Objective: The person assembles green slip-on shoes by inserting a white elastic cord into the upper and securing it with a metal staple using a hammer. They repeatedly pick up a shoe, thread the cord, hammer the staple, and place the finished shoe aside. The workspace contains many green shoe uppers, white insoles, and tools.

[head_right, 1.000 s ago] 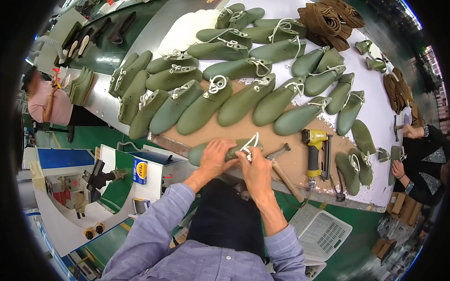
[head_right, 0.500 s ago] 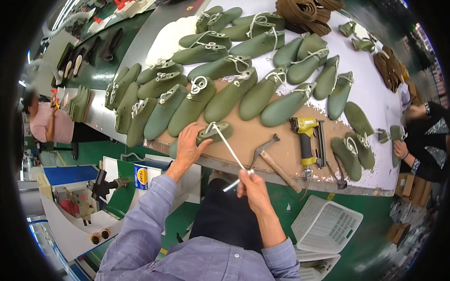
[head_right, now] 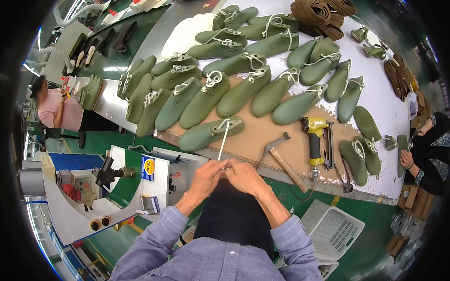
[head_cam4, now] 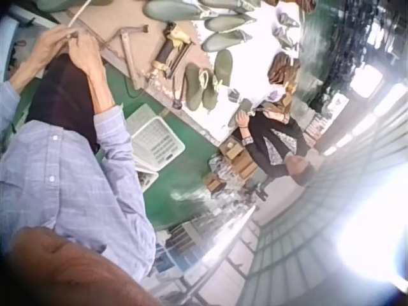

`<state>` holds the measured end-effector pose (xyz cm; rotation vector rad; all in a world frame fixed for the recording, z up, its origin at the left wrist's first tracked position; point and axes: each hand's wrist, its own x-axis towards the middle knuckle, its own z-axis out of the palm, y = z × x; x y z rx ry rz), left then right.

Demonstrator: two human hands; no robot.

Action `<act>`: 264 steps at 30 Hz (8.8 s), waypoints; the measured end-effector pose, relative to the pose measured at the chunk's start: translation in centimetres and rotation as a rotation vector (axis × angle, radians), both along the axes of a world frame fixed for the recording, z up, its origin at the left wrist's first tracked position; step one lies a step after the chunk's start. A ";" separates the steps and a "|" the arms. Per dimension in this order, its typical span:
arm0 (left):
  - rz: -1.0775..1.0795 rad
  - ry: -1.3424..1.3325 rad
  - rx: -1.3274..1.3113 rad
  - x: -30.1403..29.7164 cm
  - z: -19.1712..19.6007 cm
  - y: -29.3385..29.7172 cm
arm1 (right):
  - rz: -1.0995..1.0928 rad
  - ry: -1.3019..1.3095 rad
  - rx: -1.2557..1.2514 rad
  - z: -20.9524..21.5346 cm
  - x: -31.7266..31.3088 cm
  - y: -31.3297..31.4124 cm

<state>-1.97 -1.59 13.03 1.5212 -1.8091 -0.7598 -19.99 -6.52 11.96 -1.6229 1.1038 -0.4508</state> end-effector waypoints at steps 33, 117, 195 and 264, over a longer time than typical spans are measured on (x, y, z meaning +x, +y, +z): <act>0.404 0.176 0.145 -7.4 -9.7 3.2 | -0.367 0.147 -0.109 0.6 -7.1 10.1; 0.422 0.462 0.883 -5.6 -8.4 0.3 | -0.312 0.294 -0.305 -4.7 -7.8 10.8; -0.181 -0.095 -0.198 8.6 -6.1 -9.8 | 0.273 0.699 -0.623 7.3 8.0 -8.8; -0.087 -0.151 -0.267 7.6 -6.4 -9.3 | -0.666 -0.002 -0.440 7.8 -0.8 -0.3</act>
